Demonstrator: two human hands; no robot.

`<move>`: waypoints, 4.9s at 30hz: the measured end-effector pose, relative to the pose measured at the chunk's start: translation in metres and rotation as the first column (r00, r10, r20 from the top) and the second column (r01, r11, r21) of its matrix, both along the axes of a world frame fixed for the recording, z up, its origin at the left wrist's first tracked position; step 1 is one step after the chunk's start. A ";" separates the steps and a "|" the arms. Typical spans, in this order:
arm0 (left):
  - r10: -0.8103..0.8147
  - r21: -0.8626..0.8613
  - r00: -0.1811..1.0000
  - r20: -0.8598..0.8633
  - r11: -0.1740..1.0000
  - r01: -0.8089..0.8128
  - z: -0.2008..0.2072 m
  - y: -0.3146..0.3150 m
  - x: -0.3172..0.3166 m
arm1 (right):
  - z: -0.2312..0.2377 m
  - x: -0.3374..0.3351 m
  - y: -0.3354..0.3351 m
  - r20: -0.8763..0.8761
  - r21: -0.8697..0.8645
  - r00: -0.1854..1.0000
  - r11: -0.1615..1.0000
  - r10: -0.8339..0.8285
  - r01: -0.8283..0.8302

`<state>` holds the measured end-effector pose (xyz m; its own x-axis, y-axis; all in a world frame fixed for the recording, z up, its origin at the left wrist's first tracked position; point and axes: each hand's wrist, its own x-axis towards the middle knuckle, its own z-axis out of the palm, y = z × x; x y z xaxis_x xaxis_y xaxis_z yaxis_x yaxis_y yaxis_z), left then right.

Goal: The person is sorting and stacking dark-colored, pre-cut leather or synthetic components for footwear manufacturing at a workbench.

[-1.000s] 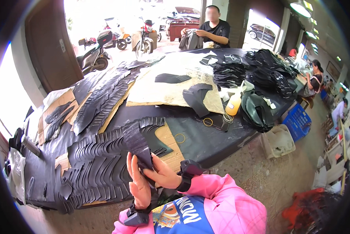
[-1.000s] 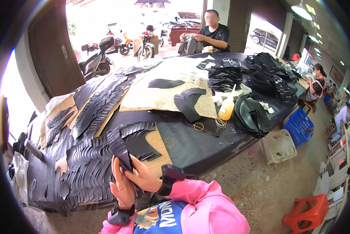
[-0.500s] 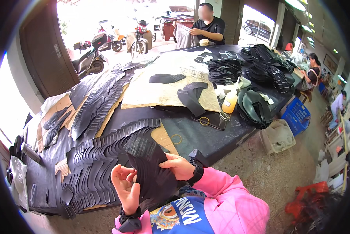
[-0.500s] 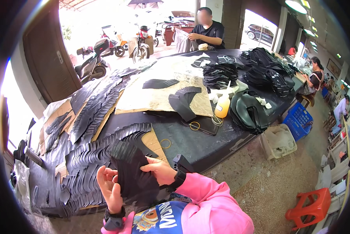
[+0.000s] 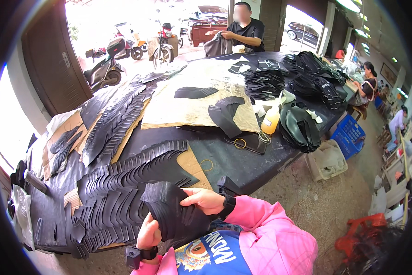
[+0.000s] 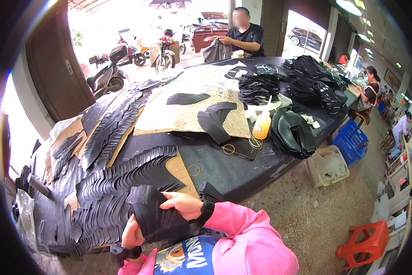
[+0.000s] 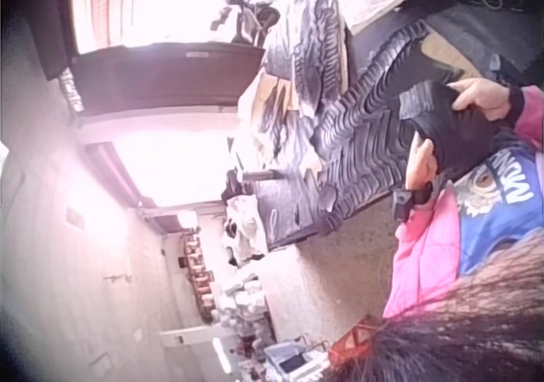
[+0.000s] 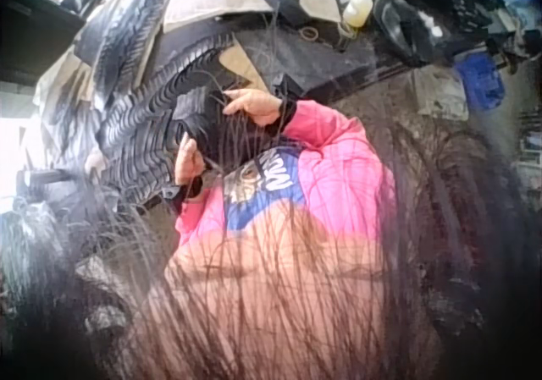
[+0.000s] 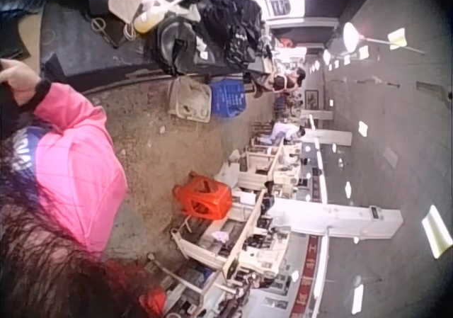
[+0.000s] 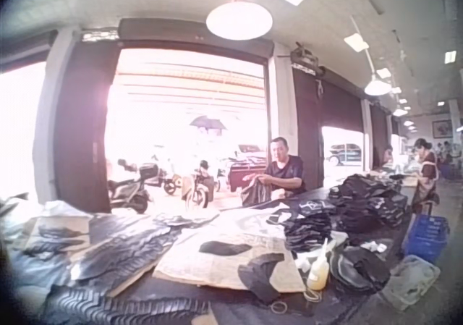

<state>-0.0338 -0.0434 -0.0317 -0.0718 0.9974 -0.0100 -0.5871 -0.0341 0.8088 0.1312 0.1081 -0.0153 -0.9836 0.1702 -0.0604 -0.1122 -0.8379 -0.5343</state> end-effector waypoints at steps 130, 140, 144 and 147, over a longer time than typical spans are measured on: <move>0.664 0.300 0.746 -0.053 0.723 -0.622 -0.038 -0.078 0.061 | -0.006 -0.013 -0.114 -0.489 0.777 0.859 -0.524 -0.152 0.349; 0.720 0.315 0.652 -0.240 0.693 -0.649 -0.040 -0.079 0.066 | -0.019 -0.015 -0.113 -0.479 0.800 0.862 -0.487 -0.167 0.351; 0.729 0.268 0.622 -0.287 0.684 -0.678 -0.039 -0.077 0.067 | -0.014 -0.011 -0.105 -0.567 0.612 0.822 -0.696 -0.055 0.375; 0.710 0.344 0.511 -0.484 0.691 -0.636 -0.040 -0.082 0.065 | 0.001 -0.003 -0.093 -0.555 0.521 0.832 -0.777 0.005 0.353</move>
